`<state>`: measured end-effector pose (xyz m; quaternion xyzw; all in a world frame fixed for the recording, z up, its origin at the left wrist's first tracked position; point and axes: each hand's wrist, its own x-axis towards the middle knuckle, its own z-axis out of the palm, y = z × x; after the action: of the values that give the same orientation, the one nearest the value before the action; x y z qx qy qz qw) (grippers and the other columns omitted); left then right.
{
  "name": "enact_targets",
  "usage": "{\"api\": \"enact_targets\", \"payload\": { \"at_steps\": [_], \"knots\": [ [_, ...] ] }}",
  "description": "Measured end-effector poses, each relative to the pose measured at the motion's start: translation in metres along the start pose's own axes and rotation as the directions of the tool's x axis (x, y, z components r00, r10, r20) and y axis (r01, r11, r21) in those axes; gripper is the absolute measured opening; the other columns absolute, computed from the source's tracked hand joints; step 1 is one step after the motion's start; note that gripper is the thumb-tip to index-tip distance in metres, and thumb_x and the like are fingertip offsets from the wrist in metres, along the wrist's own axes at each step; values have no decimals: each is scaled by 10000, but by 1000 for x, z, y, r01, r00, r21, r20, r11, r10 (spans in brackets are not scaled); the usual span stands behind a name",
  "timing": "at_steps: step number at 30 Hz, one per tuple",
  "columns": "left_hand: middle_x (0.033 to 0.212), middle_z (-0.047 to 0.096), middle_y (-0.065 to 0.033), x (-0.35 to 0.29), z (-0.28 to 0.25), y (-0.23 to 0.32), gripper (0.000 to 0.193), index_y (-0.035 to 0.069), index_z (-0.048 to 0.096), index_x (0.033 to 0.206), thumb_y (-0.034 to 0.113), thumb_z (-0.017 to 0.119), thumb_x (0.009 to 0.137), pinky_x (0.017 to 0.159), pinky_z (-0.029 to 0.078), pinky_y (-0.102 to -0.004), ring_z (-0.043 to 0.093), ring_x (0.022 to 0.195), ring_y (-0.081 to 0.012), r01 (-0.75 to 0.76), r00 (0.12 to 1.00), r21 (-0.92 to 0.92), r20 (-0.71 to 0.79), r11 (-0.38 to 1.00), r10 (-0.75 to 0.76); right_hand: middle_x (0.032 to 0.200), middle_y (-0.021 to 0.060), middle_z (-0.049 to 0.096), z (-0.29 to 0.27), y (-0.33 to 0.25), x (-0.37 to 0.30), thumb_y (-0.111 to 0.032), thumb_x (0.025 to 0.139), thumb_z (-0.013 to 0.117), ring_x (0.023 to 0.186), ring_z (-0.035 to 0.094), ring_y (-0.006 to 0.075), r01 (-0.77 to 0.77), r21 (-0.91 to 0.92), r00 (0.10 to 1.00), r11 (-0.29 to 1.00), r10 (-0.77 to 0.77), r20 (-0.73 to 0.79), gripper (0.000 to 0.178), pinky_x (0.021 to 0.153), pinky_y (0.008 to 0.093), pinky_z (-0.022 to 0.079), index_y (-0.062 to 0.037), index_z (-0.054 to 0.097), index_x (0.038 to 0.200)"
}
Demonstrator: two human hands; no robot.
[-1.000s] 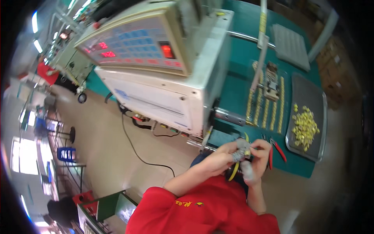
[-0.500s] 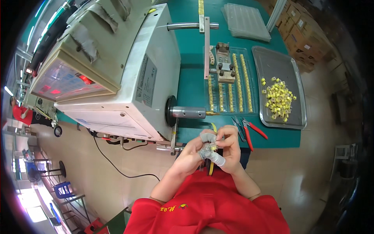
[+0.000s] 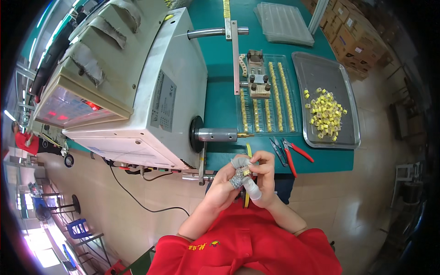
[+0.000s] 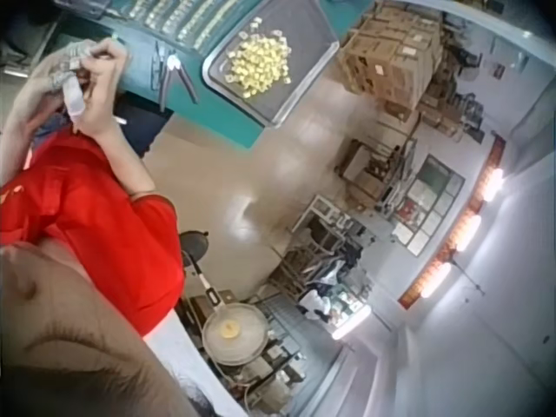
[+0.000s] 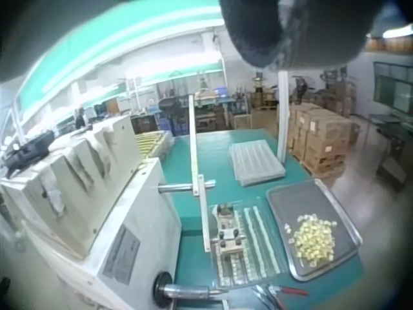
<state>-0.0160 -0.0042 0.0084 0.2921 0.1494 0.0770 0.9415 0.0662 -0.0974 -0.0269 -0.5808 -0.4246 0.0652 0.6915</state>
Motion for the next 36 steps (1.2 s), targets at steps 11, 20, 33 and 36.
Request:
{"api": "enact_targets", "payload": {
  "at_steps": [11, 20, 33, 36],
  "knots": [
    [985, 509, -83, 4, 10, -4, 432, -41, 422, 1130, 83, 584, 750, 829, 404, -274, 503, 916, -157, -35, 992, -133, -123, 991, 19, 1031, 120, 393, 1, 4, 2, -41, 742, 626, 884, 428, 197, -110, 264, 994, 958, 111, 10, 330, 760, 275, 361, -77, 467, 1029],
    [984, 507, -61, 0, 9, -9, 349, 5, 439, 1083, 105, 576, 778, 868, 376, -295, 482, 955, -168, -156, 980, -56, -138, 986, 147, 866, 36, 488, -23, -17, 23, -115, 651, 711, 794, 444, 218, 408, -624, 879, 667, -471, 72, 230, 648, 339, 379, -122, 585, 844],
    [980, 427, -24, 4, 16, -21, 425, 143, 440, 1068, 28, 634, 708, 781, 380, -258, 428, 907, -152, -306, 947, -130, -146, 943, 287, 786, 103, 556, -7, -32, 19, -2, 641, 655, 748, 515, 254, 61, -274, 996, 960, -78, -52, 189, 665, 319, 426, 14, 569, 809],
    [927, 406, -15, 7, 12, -25, 407, 134, 437, 1043, 33, 635, 703, 757, 373, -252, 410, 862, -149, -314, 948, -115, -94, 942, 305, 779, 105, 555, -6, -30, 18, -4, 644, 659, 745, 517, 251, 54, -216, 995, 975, -70, -68, 182, 663, 317, 424, 16, 560, 794]
  ]
}}
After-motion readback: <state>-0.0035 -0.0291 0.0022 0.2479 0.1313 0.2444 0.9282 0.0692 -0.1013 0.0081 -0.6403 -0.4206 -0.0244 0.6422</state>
